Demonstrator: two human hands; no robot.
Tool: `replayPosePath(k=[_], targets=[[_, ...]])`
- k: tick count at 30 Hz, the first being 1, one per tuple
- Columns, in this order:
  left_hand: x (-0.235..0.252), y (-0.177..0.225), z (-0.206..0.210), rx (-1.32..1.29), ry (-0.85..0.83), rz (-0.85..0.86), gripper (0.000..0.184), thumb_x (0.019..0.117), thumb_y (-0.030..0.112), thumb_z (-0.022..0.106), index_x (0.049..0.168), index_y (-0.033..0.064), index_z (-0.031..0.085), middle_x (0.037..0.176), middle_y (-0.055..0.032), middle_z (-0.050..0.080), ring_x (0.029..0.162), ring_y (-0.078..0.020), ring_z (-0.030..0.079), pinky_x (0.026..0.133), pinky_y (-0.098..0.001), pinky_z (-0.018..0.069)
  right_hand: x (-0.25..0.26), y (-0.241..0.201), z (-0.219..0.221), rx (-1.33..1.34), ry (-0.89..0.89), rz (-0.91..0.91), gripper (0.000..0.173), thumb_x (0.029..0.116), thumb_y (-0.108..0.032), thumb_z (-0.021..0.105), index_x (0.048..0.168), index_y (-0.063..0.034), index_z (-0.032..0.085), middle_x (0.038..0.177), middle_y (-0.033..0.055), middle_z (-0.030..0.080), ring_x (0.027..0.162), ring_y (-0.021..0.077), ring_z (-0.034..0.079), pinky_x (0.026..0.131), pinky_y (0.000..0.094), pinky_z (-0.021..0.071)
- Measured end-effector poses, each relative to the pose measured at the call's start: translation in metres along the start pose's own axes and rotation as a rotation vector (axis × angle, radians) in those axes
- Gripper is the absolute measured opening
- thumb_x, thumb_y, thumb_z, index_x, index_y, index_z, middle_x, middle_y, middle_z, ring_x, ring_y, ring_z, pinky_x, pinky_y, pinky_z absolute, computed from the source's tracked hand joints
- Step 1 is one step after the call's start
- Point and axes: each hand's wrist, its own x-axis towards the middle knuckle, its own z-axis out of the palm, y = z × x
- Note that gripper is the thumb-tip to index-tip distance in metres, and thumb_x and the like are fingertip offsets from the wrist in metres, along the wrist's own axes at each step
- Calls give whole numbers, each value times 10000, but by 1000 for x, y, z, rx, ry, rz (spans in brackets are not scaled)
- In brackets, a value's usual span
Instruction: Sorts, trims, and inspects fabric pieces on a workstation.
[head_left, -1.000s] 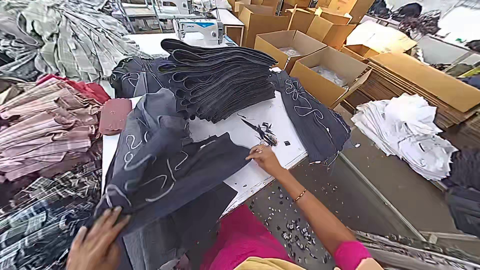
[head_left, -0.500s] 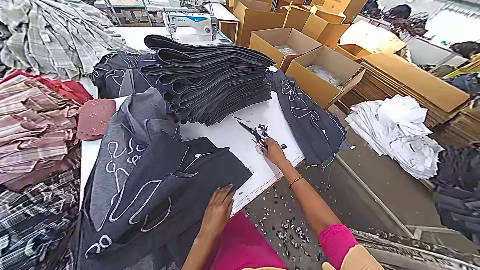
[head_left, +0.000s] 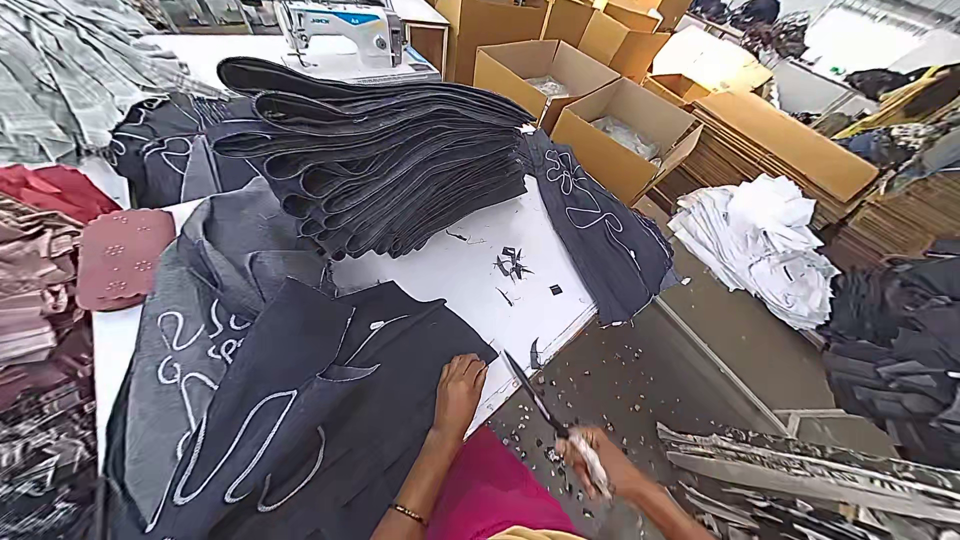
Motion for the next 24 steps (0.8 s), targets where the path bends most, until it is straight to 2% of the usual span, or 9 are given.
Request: replayPosePath(k=[2, 4, 9, 12, 14, 20, 24], targets=[[-1, -3, 3, -23, 19, 25, 139, 911, 102, 688, 922, 6, 787, 1128, -152, 755, 1085, -370, 711, 940, -551, 543, -9, 14, 10, 40, -26, 109, 288, 1052, -318, 557, 815, -154, 566, 563, -82, 537, 463, 40, 536, 472, 207, 476], [-3, -6, 4, -42, 32, 51, 153, 922, 108, 672, 927, 14, 793, 1184, -136, 749, 1136, -360, 699, 997, -545, 522, 0, 21, 14, 69, -58, 128, 292, 1059, -343, 527, 834, -159, 559, 575, -87, 527, 478, 38, 536, 493, 206, 484], [-3, -8, 2, -73, 35, 115, 182, 931, 68, 631, 964, 37, 808, 1176, -128, 755, 1137, -345, 704, 1019, -528, 517, 41, -14, 14, -1, -152, 97, 311, 1088, -395, 438, 919, -152, 533, 621, -89, 513, 520, 29, 536, 537, 194, 492], [-5, -9, 3, -75, 51, 139, 196, 936, 69, 619, 973, 48, 810, 1173, -118, 756, 1134, -336, 706, 1020, -506, 523, 52, -29, 12, -79, -167, 122, 306, 1088, -414, 450, 965, -146, 533, 645, -86, 499, 542, 28, 530, 561, 192, 486], [-6, -10, 3, -72, 46, 145, 198, 940, 65, 616, 977, 51, 810, 1176, -116, 755, 1143, -337, 701, 1022, -504, 523, 56, -27, 10, -128, -142, 120, 307, 1069, -425, 505, 998, -129, 546, 657, -78, 499, 546, 37, 529, 563, 208, 489], [-7, -9, 4, -33, 28, 145, 195, 947, 58, 614, 972, 53, 807, 1180, -108, 754, 1147, -336, 699, 1018, -511, 524, 57, -12, 11, -246, -18, 1, 377, 990, -442, 653, 805, -119, 593, 574, -64, 543, 482, 49, 542, 500, 239, 484], [-6, -9, 4, -19, 21, 158, 190, 947, 66, 617, 962, 59, 806, 1171, -98, 758, 1141, -317, 704, 1019, -502, 522, 54, -12, 11, -296, 8, 1, 397, 980, -439, 673, 784, -102, 598, 562, -45, 557, 464, 67, 555, 493, 254, 499]])
